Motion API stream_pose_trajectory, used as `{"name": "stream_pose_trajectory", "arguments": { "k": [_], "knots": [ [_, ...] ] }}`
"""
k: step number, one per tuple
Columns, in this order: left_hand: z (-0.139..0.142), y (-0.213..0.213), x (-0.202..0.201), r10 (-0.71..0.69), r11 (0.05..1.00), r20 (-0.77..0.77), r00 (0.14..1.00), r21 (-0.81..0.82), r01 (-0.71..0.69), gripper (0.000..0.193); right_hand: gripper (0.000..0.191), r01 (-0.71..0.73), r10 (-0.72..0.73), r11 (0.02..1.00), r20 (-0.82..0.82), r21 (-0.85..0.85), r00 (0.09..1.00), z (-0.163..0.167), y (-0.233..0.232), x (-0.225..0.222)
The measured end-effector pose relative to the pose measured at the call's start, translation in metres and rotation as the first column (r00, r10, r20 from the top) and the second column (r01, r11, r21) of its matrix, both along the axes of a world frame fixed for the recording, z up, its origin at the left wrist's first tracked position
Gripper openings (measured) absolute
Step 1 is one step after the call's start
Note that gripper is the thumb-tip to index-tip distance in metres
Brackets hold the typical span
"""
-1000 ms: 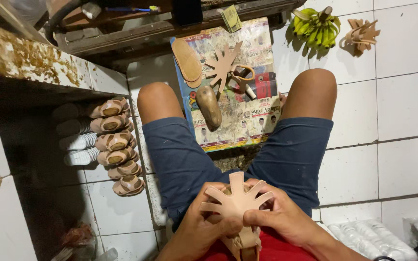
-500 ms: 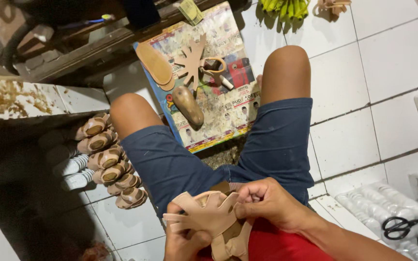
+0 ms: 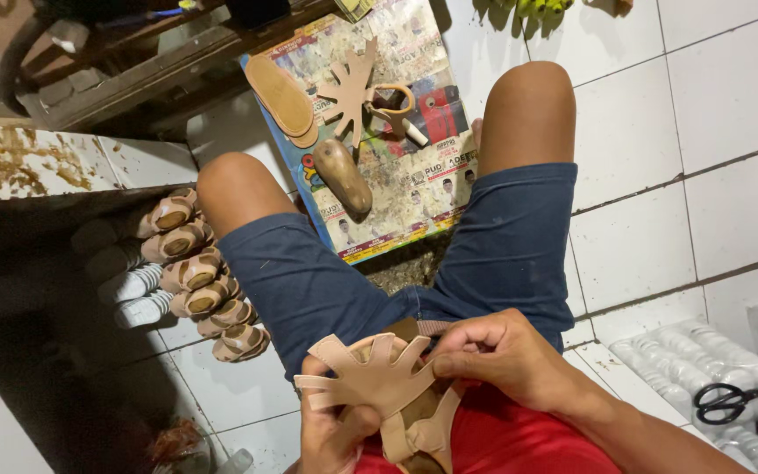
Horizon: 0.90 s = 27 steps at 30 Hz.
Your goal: The person assembles sandals by attaching a star-shaped upper to a sole, using a cylindrical tool to press the upper into place. The person handles multiple sandals, placing finished ones on a nearby shelf.
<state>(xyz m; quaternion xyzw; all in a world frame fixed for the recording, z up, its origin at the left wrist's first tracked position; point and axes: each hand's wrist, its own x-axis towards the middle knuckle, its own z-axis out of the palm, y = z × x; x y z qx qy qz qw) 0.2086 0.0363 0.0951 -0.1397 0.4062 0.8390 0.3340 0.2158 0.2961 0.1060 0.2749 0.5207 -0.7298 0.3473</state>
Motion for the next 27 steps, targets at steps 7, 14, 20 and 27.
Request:
{"name": "stream_pose_trajectory", "arguments": {
  "k": [7,14,20,27],
  "knots": [
    [-0.005,-0.002,0.0,0.003,1.0,-0.076,0.997,0.016,-0.002,0.078,0.014,-0.031,0.031,0.999,0.011,-0.011,0.999,-0.001,-0.012,0.003],
    [-0.009,-0.002,0.0,0.04,0.997,-0.109,0.993,0.066,-0.033,0.08,0.017,-0.092,0.071,0.987,-0.155,-0.133,0.985,-0.005,-0.013,0.01],
    [-0.005,-0.012,-0.001,0.045,0.999,-0.108,0.993,0.01,-0.044,0.072,0.014,0.002,-0.017,0.937,-0.04,-0.348,0.999,-0.007,-0.017,0.008],
    [-0.005,-0.019,-0.002,0.028,0.999,-0.166,0.986,0.021,-0.024,0.06,0.069,0.031,-0.089,0.713,-0.047,-0.701,0.995,-0.027,-0.025,-0.005]
  ]
}}
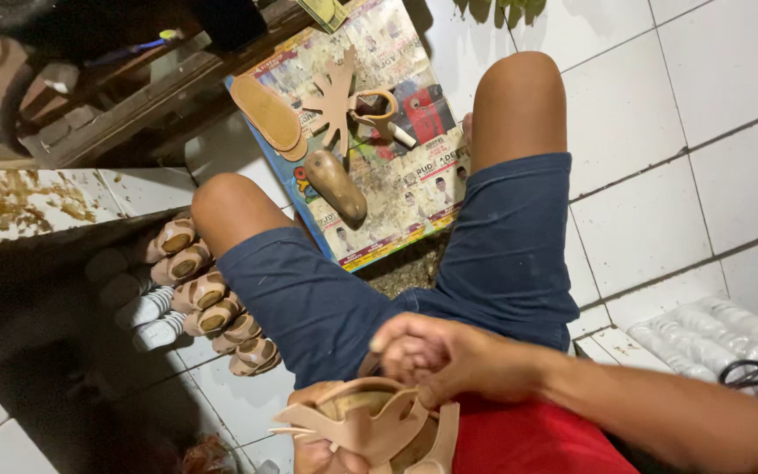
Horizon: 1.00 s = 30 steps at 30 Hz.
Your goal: The person assembles sandals by attaching a star-shaped upper to a sole, using a cylindrical tool to press the upper into place. The person handles multiple sandals, placing finished ones on a nearby shelf.
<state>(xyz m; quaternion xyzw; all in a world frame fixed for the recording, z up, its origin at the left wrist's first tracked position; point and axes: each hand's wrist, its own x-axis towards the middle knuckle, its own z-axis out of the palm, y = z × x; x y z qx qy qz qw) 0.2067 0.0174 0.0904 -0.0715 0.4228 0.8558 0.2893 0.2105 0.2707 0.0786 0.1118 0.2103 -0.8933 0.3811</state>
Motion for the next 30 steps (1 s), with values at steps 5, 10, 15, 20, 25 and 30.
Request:
{"name": "stream_pose_trajectory", "arguments": {
  "k": [5,10,15,20,25,30],
  "knots": [
    [-0.004,0.007,-0.001,-0.038,0.996,-0.096,0.995,0.074,0.045,0.052,0.121,-0.274,0.259,0.894,-0.089,-0.354,0.962,-0.005,-0.018,-0.044],
    [0.001,0.012,-0.008,-0.112,0.99,-0.192,0.975,0.061,0.126,0.044,0.112,-0.019,0.024,0.988,-0.034,0.154,0.999,0.039,0.016,-0.041],
    [0.016,0.021,-0.025,-0.32,0.925,0.013,0.947,-0.211,0.316,0.053,0.084,0.019,-0.026,0.891,0.01,0.454,1.0,0.065,0.016,-0.021],
    [0.041,0.025,-0.047,-0.46,0.866,0.094,0.883,-0.17,0.469,0.074,0.044,-0.023,0.05,0.804,-0.029,0.594,0.998,0.064,0.001,-0.027],
    [0.047,0.023,-0.058,-0.473,0.871,0.033,0.881,-0.131,0.473,0.063,0.05,0.06,-0.052,0.892,-0.03,0.448,0.998,0.055,0.012,-0.019],
    [0.022,0.049,-0.042,-0.289,0.952,0.078,0.954,-0.086,0.295,0.036,0.062,0.187,-0.185,0.928,-0.038,0.322,0.982,0.037,0.029,-0.006]
  ]
}}
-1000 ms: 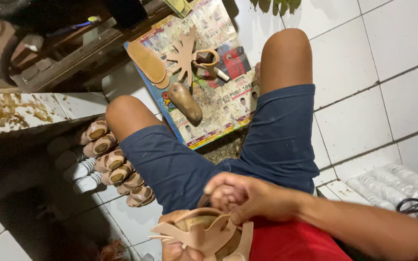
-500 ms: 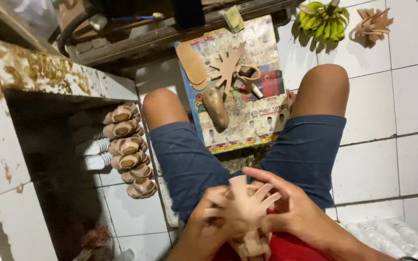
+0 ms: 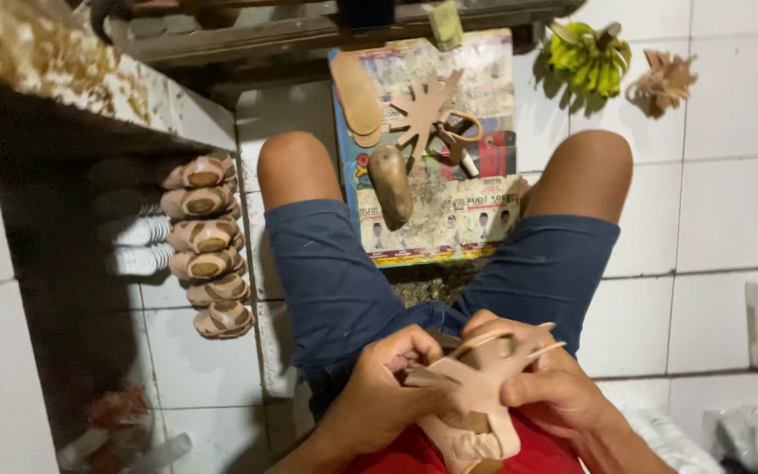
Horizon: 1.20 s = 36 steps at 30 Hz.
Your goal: The person assembles sandals by attaching a star-shaped upper to a sole, using a cylindrical tool to press the upper into place. The person handles multiple sandals, placing finished ones on a nearby shelf.
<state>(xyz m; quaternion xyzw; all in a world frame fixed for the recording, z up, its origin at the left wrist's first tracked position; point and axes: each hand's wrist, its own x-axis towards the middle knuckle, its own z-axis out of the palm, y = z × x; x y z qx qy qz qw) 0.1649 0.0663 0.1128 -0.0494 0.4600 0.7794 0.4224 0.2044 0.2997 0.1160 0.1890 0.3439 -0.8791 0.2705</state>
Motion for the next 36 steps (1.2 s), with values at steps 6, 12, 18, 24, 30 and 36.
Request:
{"name": "stream_pose_trajectory", "arguments": {
  "k": [6,12,18,24,30,36],
  "knots": [
    [0.002,0.0,-0.006,-0.028,0.999,0.06,0.998,0.029,0.026,0.012,0.068,0.106,-0.105,0.994,0.048,-0.018,0.993,-0.013,0.013,0.023],
    [-0.007,-0.001,-0.005,-0.044,0.998,0.052,0.998,-0.041,0.046,0.015,0.081,0.135,-0.137,0.991,0.152,0.026,0.979,-0.018,0.011,0.03],
    [-0.041,-0.006,0.01,0.0,0.931,0.411,0.911,0.332,-0.15,0.017,0.082,0.126,-0.131,0.991,0.205,0.038,0.97,-0.01,-0.006,0.014],
    [-0.048,-0.007,0.006,0.119,0.945,0.503,0.856,0.206,-0.253,0.028,0.064,0.068,-0.073,0.996,0.111,0.05,0.991,0.009,-0.028,-0.025],
    [-0.045,-0.009,0.003,0.169,0.967,0.381,0.909,0.115,-0.228,0.032,0.052,0.037,-0.04,0.999,0.061,0.037,0.997,0.009,-0.029,-0.025],
    [-0.056,-0.018,0.025,0.022,0.994,0.259,0.966,0.094,-0.048,0.019,0.064,0.132,-0.116,0.988,0.187,-0.077,0.976,-0.008,-0.009,0.008]
  ]
}}
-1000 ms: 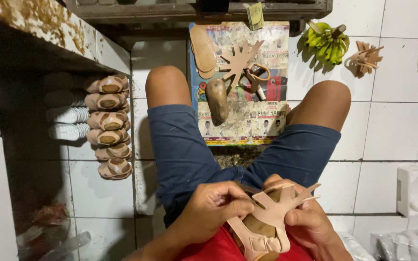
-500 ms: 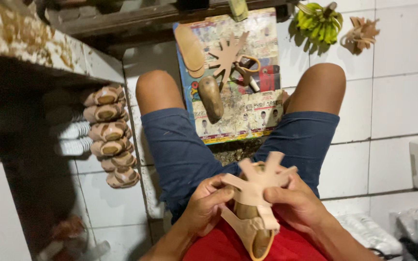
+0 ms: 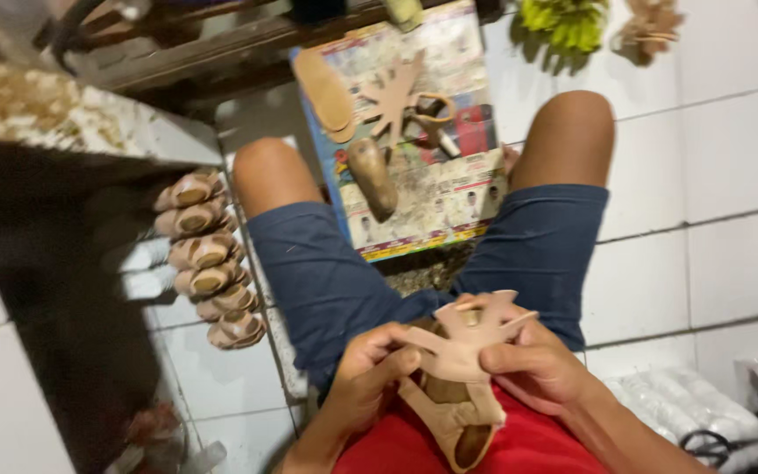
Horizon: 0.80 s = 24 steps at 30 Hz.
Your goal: The person assembles sandals by attaching a star-shaped upper to a sole, using a cylindrical tool to press the upper into place. The person handles multiple sandals, placing finished ones on a nearby shelf.
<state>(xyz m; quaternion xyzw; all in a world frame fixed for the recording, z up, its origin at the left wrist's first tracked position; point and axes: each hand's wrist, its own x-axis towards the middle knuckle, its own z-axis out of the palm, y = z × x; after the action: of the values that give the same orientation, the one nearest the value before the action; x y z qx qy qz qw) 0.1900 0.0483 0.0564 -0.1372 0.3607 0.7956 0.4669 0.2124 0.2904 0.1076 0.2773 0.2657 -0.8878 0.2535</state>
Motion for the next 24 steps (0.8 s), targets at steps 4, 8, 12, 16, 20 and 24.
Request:
{"name": "stream_pose_trajectory", "arguments": {
  "k": [4,8,12,16,20,24],
  "knots": [
    [-0.014,0.004,0.0,0.031,0.984,0.109,0.994,0.172,-0.05,0.02,0.064,0.025,-0.025,1.0,-0.033,0.001,0.999,-0.002,0.0,0.001],
    [-0.015,0.011,-0.016,0.039,0.969,0.153,0.987,0.236,-0.075,0.018,0.063,-0.027,0.03,0.996,-0.027,0.084,0.999,0.002,-0.006,-0.007],
    [0.003,0.014,-0.026,-0.011,0.994,0.201,0.98,0.11,-0.011,0.025,0.061,-0.027,0.035,0.998,-0.129,0.06,0.991,0.001,-0.002,-0.003],
    [0.02,0.019,-0.028,-0.101,0.972,-0.132,0.986,0.201,0.126,0.01,0.059,0.031,-0.058,0.99,-0.2,-0.14,0.978,-0.011,0.012,0.015],
    [0.027,0.028,-0.027,-0.163,0.975,-0.09,0.983,0.139,0.174,0.012,0.051,0.062,-0.124,0.943,-0.17,-0.327,0.978,-0.027,0.022,0.032],
    [0.033,0.031,-0.028,-0.178,0.971,-0.103,0.979,0.143,0.192,0.015,0.052,0.073,-0.134,0.949,-0.183,-0.306,0.974,-0.036,0.024,0.04]
  ]
}}
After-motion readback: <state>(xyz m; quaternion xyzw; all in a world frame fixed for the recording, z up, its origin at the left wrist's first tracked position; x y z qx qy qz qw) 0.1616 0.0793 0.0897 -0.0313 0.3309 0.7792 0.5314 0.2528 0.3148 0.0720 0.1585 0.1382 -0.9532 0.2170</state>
